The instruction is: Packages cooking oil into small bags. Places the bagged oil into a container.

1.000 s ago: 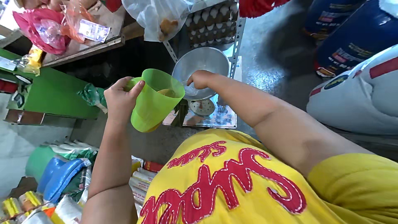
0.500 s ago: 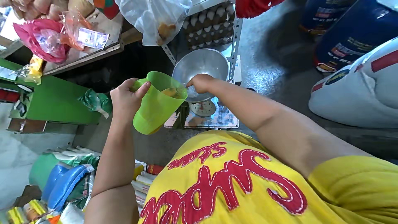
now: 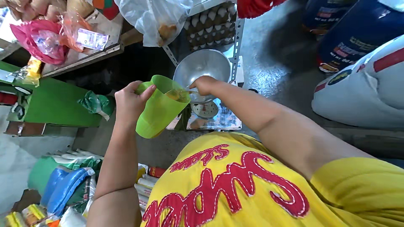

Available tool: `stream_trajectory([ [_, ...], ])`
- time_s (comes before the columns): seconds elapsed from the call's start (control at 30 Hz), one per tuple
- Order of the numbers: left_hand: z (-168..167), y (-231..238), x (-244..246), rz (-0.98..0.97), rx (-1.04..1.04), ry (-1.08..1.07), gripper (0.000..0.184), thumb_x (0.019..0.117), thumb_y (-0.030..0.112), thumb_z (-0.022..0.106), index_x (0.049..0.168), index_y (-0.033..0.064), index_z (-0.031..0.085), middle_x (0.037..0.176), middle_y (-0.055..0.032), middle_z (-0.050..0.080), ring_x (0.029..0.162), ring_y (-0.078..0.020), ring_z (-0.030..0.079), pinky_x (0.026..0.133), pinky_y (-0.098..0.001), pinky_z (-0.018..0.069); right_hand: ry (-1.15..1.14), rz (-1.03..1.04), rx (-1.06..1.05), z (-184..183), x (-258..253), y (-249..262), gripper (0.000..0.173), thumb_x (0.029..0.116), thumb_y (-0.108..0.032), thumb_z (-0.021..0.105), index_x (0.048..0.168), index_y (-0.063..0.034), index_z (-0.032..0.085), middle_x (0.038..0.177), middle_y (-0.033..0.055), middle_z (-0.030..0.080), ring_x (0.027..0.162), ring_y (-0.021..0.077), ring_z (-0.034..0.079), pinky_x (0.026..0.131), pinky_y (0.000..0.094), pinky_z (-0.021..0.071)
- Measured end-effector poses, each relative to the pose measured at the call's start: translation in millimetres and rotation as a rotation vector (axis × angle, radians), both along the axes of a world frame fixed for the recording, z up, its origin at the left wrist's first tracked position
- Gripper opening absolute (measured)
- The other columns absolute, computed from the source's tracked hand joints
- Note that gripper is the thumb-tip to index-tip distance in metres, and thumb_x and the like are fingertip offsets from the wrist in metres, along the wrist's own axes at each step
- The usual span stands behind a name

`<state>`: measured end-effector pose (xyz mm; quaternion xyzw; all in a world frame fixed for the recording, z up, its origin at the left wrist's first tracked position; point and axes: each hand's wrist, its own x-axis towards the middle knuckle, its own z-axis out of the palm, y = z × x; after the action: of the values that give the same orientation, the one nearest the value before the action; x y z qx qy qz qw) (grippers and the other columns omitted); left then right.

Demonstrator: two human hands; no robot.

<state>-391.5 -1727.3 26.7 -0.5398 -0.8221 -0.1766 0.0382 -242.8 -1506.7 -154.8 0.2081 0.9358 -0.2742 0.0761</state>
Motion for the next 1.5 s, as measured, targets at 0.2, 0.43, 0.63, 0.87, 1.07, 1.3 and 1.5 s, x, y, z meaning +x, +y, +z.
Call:
stream_trajectory([
  [0.2, -2.2, -1.7, 4.8, 0.019, -0.013, -0.011, 0.052, 0.0952, 0.053, 0.067, 0.113, 0.0056, 0.074, 0.094, -0.0153, 0.074, 0.083, -0.0269, 0.071, 0.078, -0.0525, 0.0558, -0.059, -0.002, -0.014, -4.3, 2.1, 0.1, 0.063, 0.0855, 0.001, 0.068, 0.144, -0.0190, 0.061, 0.133, 0.0228, 0.064, 0.127, 0.0460, 0.058, 0.103, 0.0692, 0.0437],
  [0.43, -3.4, -1.8, 7.2, 0.029, -0.022, 0.004, 0.053, 0.0949, 0.056, 0.066, 0.114, 0.0077, 0.075, 0.096, -0.0144, 0.075, 0.085, -0.0265, 0.072, 0.079, -0.0521, 0.0561, -0.057, -0.021, -0.017, -13.3, 6.7, 1.9, 0.062, 0.0858, 0.001, 0.067, 0.144, -0.0187, 0.061, 0.135, 0.0209, 0.064, 0.128, 0.0445, 0.058, 0.104, 0.0686, 0.0434],
  [0.63, -2.5, 0.0, 10.1, 0.019, -0.011, 0.001, 0.053, 0.0942, 0.057, 0.067, 0.113, 0.0076, 0.075, 0.096, -0.0139, 0.075, 0.085, -0.0253, 0.072, 0.079, -0.0506, 0.0565, -0.054, -0.046, -0.040, -19.6, 9.3, 4.1, 0.061, 0.0865, 0.003, 0.065, 0.143, -0.0189, 0.062, 0.135, 0.0209, 0.064, 0.128, 0.0447, 0.058, 0.104, 0.0687, 0.0434],
  [0.87, -2.2, 4.2, 12.3, 0.007, -0.025, 0.032, 0.055, 0.0944, 0.058, 0.066, 0.114, 0.0073, 0.074, 0.096, -0.0145, 0.075, 0.085, -0.0262, 0.072, 0.079, -0.0512, 0.0565, -0.040, -0.077, -0.056, -22.5, 12.3, 3.3, 0.055, 0.0920, 0.001, 0.059, 0.143, -0.0207, 0.063, 0.135, 0.0192, 0.065, 0.129, 0.0430, 0.058, 0.104, 0.0676, 0.0440],
  [1.07, 0.3, 7.8, 18.0, 0.012, -0.033, -0.002, 0.054, 0.0939, 0.056, 0.069, 0.116, 0.0070, 0.074, 0.097, -0.0144, 0.075, 0.085, -0.0263, 0.072, 0.080, -0.0510, 0.0566, -0.007, -0.090, -0.080, -28.7, 12.3, 6.1, 0.053, 0.0924, 0.000, 0.060, 0.141, -0.0203, 0.064, 0.135, 0.0192, 0.065, 0.129, 0.0438, 0.058, 0.104, 0.0699, 0.0433],
  [1.3, 0.5, 10.6, 19.7, 0.001, -0.038, 0.018, 0.052, 0.0939, 0.056, 0.069, 0.115, 0.0089, 0.074, 0.095, -0.0126, 0.075, 0.084, -0.0231, 0.072, 0.079, -0.0482, 0.0572, -0.014, -0.065, -0.069, -29.3, 11.6, 8.1, 0.054, 0.0905, 0.002, 0.062, 0.140, -0.0189, 0.065, 0.138, 0.0169, 0.064, 0.130, 0.0425, 0.057, 0.105, 0.0687, 0.0434],
  [1.5, 1.1, 13.6, 21.9, -0.017, -0.046, 0.032, 0.054, 0.0941, 0.057, 0.068, 0.115, 0.0073, 0.074, 0.095, -0.0138, 0.075, 0.084, -0.0250, 0.072, 0.079, -0.0493, 0.0570, -0.033, -0.088, -0.087, -21.9, 16.2, 3.6, 0.053, 0.0928, 0.002, 0.060, 0.141, -0.0189, 0.064, 0.139, 0.0179, 0.063, 0.131, 0.0426, 0.056, 0.106, 0.0677, 0.0426],
])
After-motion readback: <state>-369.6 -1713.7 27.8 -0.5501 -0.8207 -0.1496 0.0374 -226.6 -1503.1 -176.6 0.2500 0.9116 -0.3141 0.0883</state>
